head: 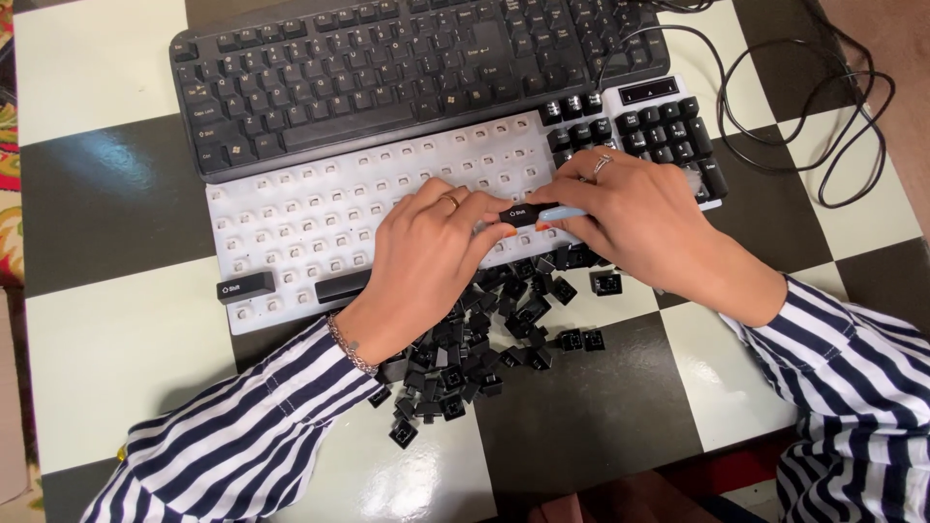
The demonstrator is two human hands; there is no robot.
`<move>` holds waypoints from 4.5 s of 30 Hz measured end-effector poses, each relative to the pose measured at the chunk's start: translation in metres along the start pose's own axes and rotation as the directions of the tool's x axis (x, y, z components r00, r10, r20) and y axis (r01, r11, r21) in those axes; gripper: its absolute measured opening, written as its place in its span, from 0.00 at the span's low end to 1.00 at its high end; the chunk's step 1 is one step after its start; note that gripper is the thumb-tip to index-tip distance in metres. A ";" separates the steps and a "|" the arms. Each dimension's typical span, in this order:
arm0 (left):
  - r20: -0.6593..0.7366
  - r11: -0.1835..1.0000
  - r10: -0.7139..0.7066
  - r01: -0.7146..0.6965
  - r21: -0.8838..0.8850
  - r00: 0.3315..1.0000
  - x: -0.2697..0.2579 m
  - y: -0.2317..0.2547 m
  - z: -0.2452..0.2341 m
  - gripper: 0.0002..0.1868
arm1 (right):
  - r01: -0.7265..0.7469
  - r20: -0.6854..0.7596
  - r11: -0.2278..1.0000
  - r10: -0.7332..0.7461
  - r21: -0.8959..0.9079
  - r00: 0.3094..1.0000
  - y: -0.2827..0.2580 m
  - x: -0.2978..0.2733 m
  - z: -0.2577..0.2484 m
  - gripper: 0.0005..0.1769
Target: Clean individual keyboard keycaps and the keyboard base using a brush.
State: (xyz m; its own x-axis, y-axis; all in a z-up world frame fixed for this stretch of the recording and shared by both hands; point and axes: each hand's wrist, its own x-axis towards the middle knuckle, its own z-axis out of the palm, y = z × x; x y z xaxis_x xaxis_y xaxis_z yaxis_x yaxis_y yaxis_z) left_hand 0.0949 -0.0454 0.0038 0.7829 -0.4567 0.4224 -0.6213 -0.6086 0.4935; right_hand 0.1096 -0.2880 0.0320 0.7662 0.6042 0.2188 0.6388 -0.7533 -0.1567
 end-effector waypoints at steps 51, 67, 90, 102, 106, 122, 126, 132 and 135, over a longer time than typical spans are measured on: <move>-0.067 0.975 0.189 -0.179 0.134 0.980 -0.004 -0.007 0.008 0.06 | -0.026 0.108 0.995 0.015 0.096 0.994 0.008 0.002 -0.002 0.21; -0.046 0.995 0.084 -0.081 0.051 0.995 -0.002 -0.007 0.008 0.09 | -0.116 0.158 0.990 0.102 0.083 0.982 0.006 0.003 0.000 0.21; 0.007 0.975 0.107 -0.107 0.195 0.994 -0.005 -0.002 0.002 0.07 | -0.112 0.068 0.990 0.107 0.083 0.992 0.007 -0.005 -0.002 0.12; 0.082 0.966 0.163 -0.176 0.192 0.983 -0.003 0.000 -0.011 0.12 | -0.113 0.093 0.993 0.111 0.022 0.990 -0.010 -0.009 -0.024 0.26; 0.044 0.967 0.174 -0.179 0.183 0.984 -0.011 0.011 -0.028 0.14 | -0.086 -0.052 0.970 0.100 0.226 0.994 -0.017 -0.022 -0.038 0.27; 0.083 0.980 0.174 -0.181 0.082 0.981 -0.116 0.027 -0.042 0.19 | -0.006 0.333 0.991 -0.039 0.133 0.942 -0.041 -0.040 -0.011 0.19; 0.072 0.980 0.197 -0.198 0.019 0.978 -0.114 0.025 -0.033 0.13 | -0.021 0.317 0.978 -0.047 0.208 0.947 -0.038 -0.039 -0.017 0.13; 0.046 0.990 0.142 -0.142 -0.007 0.989 -0.114 0.022 -0.029 0.11 | -0.275 0.495 0.759 -0.070 0.589 0.866 -0.012 -0.044 -0.015 0.16; 0.061 0.992 0.123 -0.121 -0.023 0.991 -0.113 0.023 -0.031 0.10 | -0.502 0.651 0.637 0.001 0.585 0.759 -0.006 -0.044 -0.009 0.18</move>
State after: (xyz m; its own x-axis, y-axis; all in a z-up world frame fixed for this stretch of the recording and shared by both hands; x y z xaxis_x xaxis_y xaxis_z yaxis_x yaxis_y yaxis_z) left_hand -0.0090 0.0123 -0.0095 0.7013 -0.5665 0.4328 -0.7124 -0.5334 0.4561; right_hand 0.0709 -0.3124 0.0316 0.6282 0.6270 -0.4607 0.0631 -0.6313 -0.7730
